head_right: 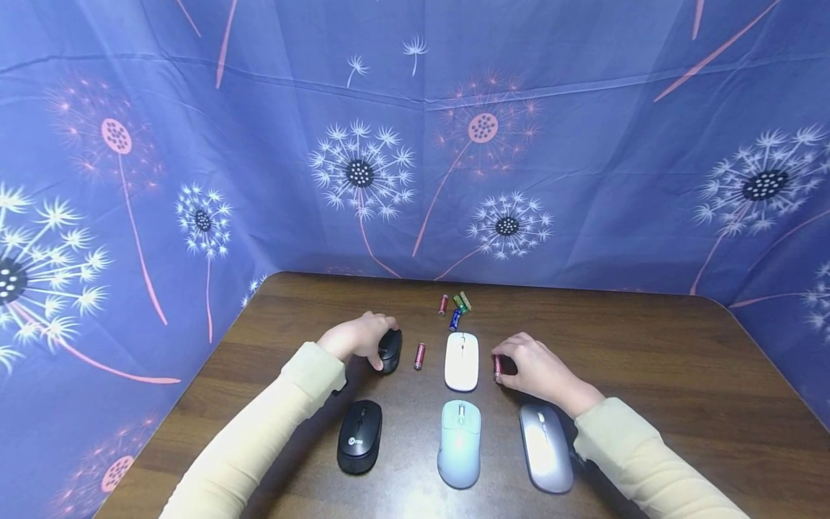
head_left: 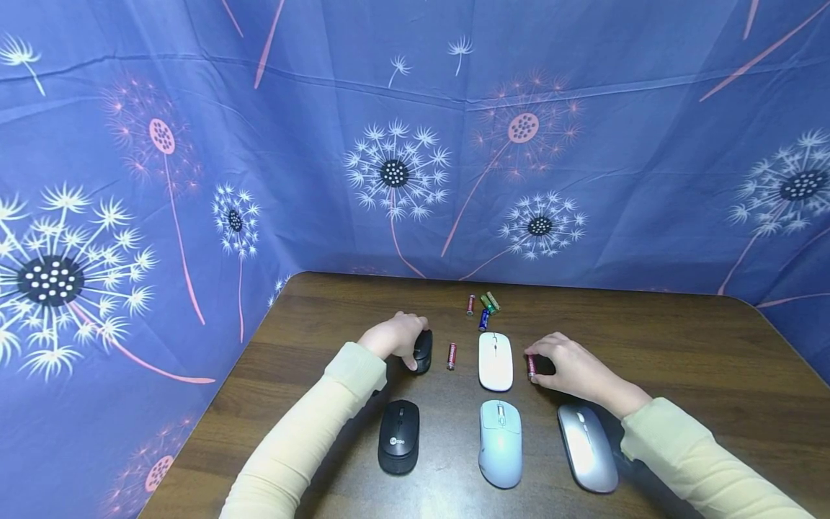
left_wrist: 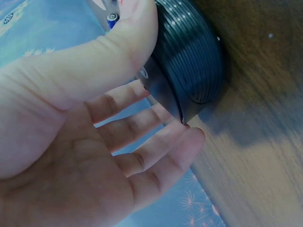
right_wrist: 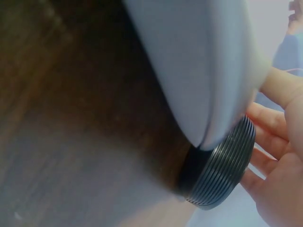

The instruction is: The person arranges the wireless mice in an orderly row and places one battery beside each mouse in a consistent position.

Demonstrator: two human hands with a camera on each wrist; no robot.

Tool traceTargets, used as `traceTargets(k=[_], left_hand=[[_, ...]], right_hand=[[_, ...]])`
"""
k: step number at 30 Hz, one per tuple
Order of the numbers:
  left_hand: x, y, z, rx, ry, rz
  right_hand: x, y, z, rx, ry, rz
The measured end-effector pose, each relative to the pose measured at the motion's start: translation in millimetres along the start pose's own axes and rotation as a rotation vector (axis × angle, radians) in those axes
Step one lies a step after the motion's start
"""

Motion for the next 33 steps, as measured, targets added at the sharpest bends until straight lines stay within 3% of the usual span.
traceTargets(k=[33], left_hand=[[-0.3, -0.1, 0.7, 0.005, 0.008, 0.007]], right_hand=[[-3.6, 0.1, -2.0, -0.008, -0.001, -0.046]])
Point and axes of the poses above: each hand's wrist, its own x-axis away from the middle knuckle, its own y-axis out of the palm, z = x × y, the point moved 7 cm from there along -x, towards the middle knuckle, and after that the axes turned 13 degrees about z, right-handed, at the moved point
